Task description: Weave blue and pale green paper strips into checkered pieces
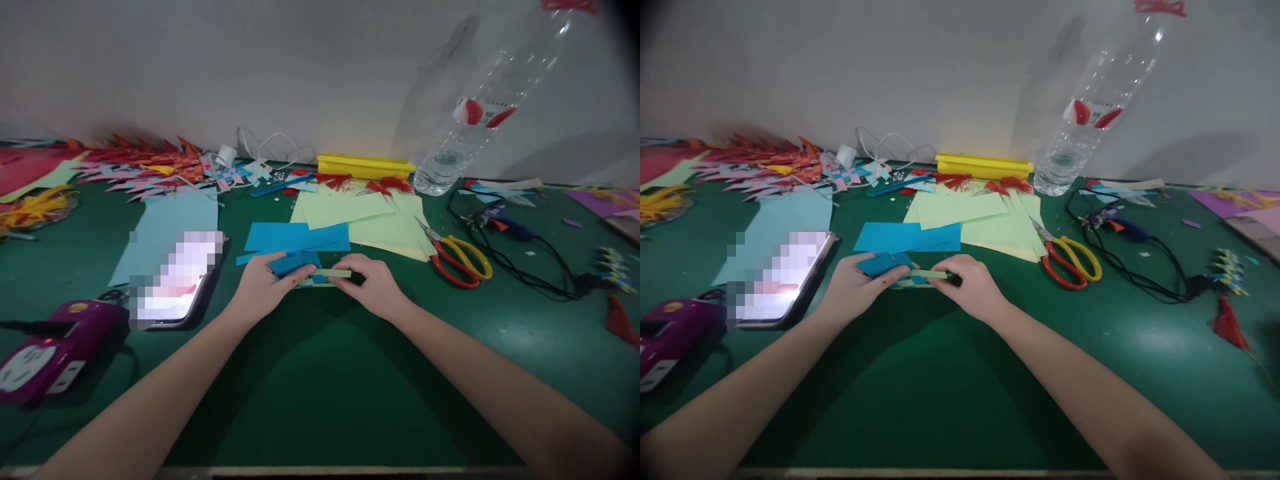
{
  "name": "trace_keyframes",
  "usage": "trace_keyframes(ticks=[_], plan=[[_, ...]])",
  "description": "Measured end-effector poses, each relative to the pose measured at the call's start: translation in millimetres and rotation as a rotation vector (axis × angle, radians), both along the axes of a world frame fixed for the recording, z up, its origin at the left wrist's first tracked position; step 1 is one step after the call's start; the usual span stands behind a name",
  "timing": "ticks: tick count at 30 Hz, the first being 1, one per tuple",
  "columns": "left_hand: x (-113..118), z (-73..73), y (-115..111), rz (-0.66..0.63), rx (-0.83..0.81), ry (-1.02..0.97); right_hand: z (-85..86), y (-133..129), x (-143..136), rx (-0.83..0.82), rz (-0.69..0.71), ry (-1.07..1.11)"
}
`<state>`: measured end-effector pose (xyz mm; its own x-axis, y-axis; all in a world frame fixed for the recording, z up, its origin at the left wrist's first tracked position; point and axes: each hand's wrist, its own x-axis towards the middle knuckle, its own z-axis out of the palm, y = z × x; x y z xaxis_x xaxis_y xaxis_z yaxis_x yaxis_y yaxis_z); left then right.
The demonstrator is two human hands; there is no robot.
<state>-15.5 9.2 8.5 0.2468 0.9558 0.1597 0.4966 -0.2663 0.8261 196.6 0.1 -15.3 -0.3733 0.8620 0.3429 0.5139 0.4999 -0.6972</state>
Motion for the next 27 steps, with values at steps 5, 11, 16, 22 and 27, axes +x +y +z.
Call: trace_keyframes(ticks=[5,11,16,22,27], plan=[[-2.1,-1.0,1.5,0.027,0.071,0.060,0.7,1.4,-1.3,-0.008,-0.007,-0.008],[-1.5,-0.3,2.7,0.064,0.110,0.106,0.1,1.9,-2.0,-0.014,-0.028,-0.033],[0.0,0.5,1.3,0.034,0.160,0.084,0.4,0.8,-0.7,-0.008,-0.037,-0.029],[0.7,0.9,-2.3,0.040,0.188,0.074,1.1,0.2,1.4,-0.031,0.009,-0.069],[-0.1,-3.2,-1.5,0.008,0.197,0.087,-2.2,4.6,2.6,0.021,0.027,-0.142]])
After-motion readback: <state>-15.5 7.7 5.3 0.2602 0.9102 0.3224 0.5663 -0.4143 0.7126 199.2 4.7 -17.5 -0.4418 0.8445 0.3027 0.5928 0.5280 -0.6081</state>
